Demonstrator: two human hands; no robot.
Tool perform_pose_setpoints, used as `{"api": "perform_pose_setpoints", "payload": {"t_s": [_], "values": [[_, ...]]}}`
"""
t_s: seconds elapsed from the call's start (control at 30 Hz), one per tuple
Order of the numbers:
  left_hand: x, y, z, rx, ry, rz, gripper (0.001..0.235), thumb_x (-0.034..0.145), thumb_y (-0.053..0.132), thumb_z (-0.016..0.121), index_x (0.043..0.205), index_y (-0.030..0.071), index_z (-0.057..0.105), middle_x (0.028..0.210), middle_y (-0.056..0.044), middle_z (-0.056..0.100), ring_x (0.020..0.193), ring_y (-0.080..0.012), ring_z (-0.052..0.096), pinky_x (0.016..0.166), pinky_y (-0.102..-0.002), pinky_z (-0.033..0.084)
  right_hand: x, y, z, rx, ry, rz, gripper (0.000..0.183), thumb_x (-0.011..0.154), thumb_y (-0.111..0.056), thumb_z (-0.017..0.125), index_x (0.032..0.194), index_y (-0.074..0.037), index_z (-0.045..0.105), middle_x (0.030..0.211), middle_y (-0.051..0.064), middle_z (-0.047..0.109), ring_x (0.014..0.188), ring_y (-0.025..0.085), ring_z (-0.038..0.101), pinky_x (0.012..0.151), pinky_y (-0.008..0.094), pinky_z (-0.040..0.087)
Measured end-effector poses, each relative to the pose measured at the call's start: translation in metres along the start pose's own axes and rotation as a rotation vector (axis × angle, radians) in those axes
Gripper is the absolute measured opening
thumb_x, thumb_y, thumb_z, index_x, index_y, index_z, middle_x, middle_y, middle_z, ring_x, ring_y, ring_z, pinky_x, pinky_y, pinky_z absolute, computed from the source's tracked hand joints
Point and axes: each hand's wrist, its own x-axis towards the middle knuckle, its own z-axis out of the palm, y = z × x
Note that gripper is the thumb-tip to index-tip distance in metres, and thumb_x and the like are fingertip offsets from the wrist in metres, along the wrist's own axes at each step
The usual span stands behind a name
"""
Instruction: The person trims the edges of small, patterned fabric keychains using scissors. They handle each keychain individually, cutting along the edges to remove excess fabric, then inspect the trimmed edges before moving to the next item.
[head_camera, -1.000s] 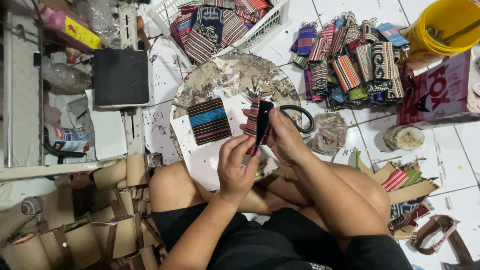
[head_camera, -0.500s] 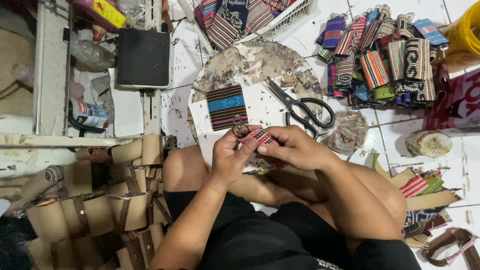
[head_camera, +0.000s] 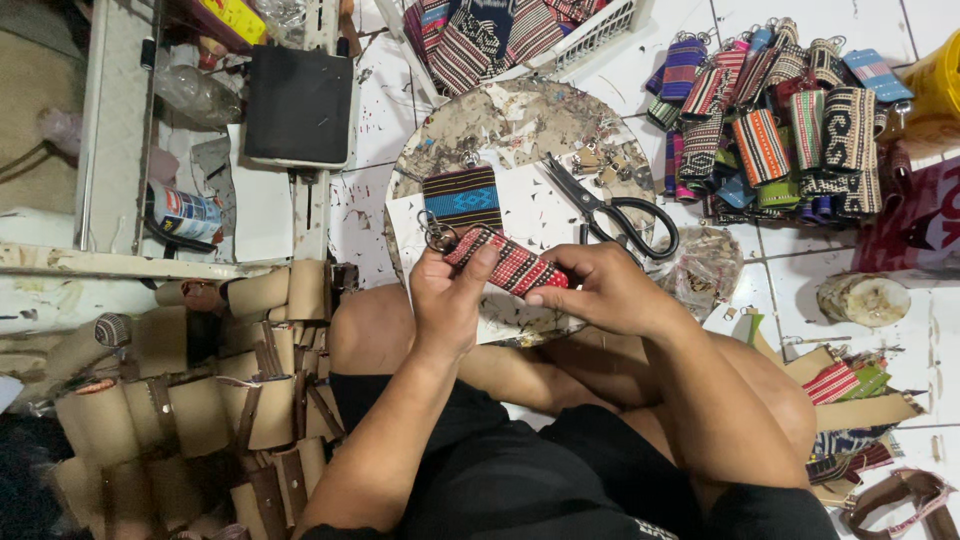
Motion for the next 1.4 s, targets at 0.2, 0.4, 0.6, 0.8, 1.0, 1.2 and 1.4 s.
{"api": "perform_pose_setpoints", "payload": {"t_s": [0.2,0.4,0.6,0.8,1.0,1.2,1.4], "values": [[0.003,0.014,0.014,-0.009,0.028,0.006,0.023,0.093,0.008,0.076,0.113,0.000,0.067,0.097,-0.008,0.073,0.092,-0.0121,0.066,0.085,-0.029,0.056,0.001,0.005,0.004,0.024,0.024,-0.007,0.016,0.085,-0.013,0.083,0.096,-0.002,0.078,0.066,0.014,0.074,0.061,0.023,0.069,0.062,0.037,0.056],[0.001,-0.001,0.003,-0.033,0.076,0.006,0.021,0.093,0.006,0.075,0.111,0.004,0.065,0.096,-0.006,0.071,0.090,-0.0121,0.067,0.083,-0.026,0.055,0.004,0.015,0.010,0.145,0.006,-0.033,0.008,0.088,-0.012,0.082,0.088,-0.005,0.077,0.062,0.009,0.070,0.059,0.016,0.062,0.059,0.033,0.052],[0.003,-0.022,-0.028,0.025,0.063,0.059,0.027,0.091,0.002,0.075,0.113,0.001,0.061,0.095,-0.008,0.067,0.089,-0.0145,0.064,0.082,-0.028,0.054,0.002,0.015,0.012,0.194,-0.029,-0.026,0.012,0.088,-0.013,0.082,0.089,-0.004,0.076,0.062,0.009,0.069,0.060,0.016,0.060,0.059,0.033,0.052],[0.009,0.031,0.010,0.066,-0.192,-0.014,0.083,0.094,0.025,0.075,0.155,0.005,0.022,0.149,-0.033,0.039,0.136,-0.0461,0.048,0.118,-0.059,0.040,0.003,0.007,-0.028,0.270,0.098,0.039,0.016,0.096,-0.011,0.072,0.107,-0.001,0.076,0.076,0.019,0.075,0.064,0.027,0.074,0.061,0.038,0.063],[0.016,-0.041,-0.056,0.262,-0.057,-0.002,0.069,0.103,0.019,0.066,0.157,0.001,0.027,0.147,-0.027,0.040,0.133,-0.0357,0.050,0.116,-0.051,0.040,-0.004,0.112,-0.106,0.465,0.900,0.163,0.012,0.103,-0.011,0.072,0.109,-0.004,0.064,0.071,0.001,0.058,0.066,0.016,0.074,0.062,0.028,0.067],[0.027,-0.052,-0.075,0.823,0.060,-0.061,0.071,0.092,0.020,0.079,0.152,0.005,0.043,0.146,-0.023,0.049,0.129,-0.0380,0.057,0.106,-0.047,0.049,-0.029,0.318,-0.162,0.033,1.362,0.355,0.073,0.101,-0.032,0.099,0.148,-0.007,0.049,0.127,0.028,0.053,0.113,0.036,0.067,0.093,0.049,0.060],[0.056,-0.059,-0.086,1.367,-0.017,-0.225,0.104,0.078,0.060,0.085,0.155,0.009,0.037,0.134,-0.014,0.058,0.126,-0.0394,0.054,0.104,-0.058,0.043,0.000,0.148,-0.107,-0.146,0.818,0.185,0.018,0.102,-0.015,0.085,0.113,-0.006,0.074,0.089,0.007,0.070,0.077,0.013,0.064,0.067,0.025,0.050]]}}
